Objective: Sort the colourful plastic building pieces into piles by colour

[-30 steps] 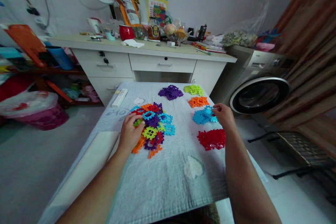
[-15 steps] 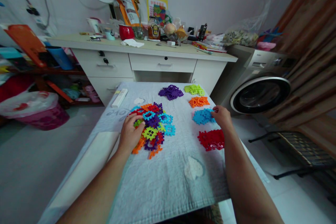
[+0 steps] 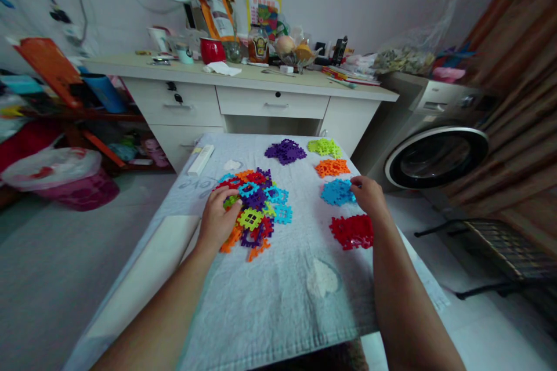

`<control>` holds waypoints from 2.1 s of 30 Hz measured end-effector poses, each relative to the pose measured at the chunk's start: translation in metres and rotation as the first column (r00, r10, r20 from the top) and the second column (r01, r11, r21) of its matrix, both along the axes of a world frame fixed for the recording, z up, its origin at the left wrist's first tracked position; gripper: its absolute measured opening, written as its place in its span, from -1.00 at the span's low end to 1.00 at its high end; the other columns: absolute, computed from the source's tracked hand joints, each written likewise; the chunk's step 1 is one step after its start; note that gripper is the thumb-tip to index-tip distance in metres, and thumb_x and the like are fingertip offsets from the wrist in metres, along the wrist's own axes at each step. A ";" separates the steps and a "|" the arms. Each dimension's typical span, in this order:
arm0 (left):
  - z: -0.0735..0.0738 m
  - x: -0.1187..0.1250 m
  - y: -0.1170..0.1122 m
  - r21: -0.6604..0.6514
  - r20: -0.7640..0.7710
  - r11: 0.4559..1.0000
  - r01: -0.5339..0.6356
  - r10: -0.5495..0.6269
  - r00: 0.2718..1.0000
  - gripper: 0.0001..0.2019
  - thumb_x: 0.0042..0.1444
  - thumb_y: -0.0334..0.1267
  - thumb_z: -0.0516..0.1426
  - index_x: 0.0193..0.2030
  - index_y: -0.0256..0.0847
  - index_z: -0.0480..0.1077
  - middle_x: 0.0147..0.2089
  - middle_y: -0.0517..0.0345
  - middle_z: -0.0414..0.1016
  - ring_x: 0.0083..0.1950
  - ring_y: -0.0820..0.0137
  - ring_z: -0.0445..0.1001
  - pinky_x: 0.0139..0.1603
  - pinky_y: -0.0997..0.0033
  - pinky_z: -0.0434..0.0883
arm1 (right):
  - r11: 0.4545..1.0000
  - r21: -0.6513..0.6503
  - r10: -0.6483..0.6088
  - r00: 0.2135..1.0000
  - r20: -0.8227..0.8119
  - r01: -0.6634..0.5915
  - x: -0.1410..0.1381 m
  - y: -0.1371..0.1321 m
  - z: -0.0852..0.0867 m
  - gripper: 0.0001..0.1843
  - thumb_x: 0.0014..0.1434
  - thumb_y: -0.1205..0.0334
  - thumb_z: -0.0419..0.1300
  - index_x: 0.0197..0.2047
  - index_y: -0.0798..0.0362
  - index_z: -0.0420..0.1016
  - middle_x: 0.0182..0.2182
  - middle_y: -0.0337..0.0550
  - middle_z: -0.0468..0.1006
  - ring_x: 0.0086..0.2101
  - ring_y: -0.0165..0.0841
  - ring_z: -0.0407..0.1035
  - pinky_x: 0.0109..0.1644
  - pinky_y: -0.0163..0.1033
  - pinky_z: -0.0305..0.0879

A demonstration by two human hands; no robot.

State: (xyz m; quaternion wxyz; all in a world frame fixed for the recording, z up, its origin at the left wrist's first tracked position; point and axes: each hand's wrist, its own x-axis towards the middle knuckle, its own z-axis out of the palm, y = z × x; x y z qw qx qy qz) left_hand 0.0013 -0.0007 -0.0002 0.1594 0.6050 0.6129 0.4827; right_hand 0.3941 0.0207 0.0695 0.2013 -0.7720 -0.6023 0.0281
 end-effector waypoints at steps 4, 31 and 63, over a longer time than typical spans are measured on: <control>-0.001 0.000 0.001 0.010 -0.001 1.000 0.003 -0.003 1.000 -0.78 0.05 -0.17 0.14 -0.17 -0.13 0.49 0.04 0.04 0.43 0.18 0.22 0.39 0.32 0.14 0.27 | 1.000 0.001 0.021 0.999 -0.032 -0.021 -0.004 -0.005 0.010 -0.66 0.11 0.40 0.07 -0.13 0.09 0.62 -0.22 -0.04 0.64 -0.20 -0.26 0.48 -0.07 -0.25 0.29; -0.007 -0.003 0.003 0.026 0.007 0.999 0.037 -0.037 0.999 -0.78 0.09 -0.18 0.13 -0.14 -0.15 0.48 0.03 0.05 0.46 0.13 0.24 0.42 0.27 0.18 0.30 | 0.738 -0.123 0.665 0.746 -0.035 -0.664 -0.132 -0.041 -0.029 -0.65 0.12 0.31 0.26 0.00 0.11 0.49 -0.08 0.01 0.48 -0.04 -0.23 0.33 0.08 -0.22 0.20; 0.000 0.000 0.001 0.005 0.031 0.999 0.046 -0.046 0.998 -0.76 0.06 -0.16 0.12 -0.15 -0.16 0.48 0.02 0.04 0.47 0.11 0.23 0.43 0.28 0.13 0.29 | 0.977 0.034 -0.211 0.978 -0.010 0.211 0.033 -0.012 -0.024 -0.69 0.16 0.11 0.13 -0.15 0.08 0.60 -0.22 0.04 0.63 -0.22 -0.17 0.48 -0.12 -0.17 0.28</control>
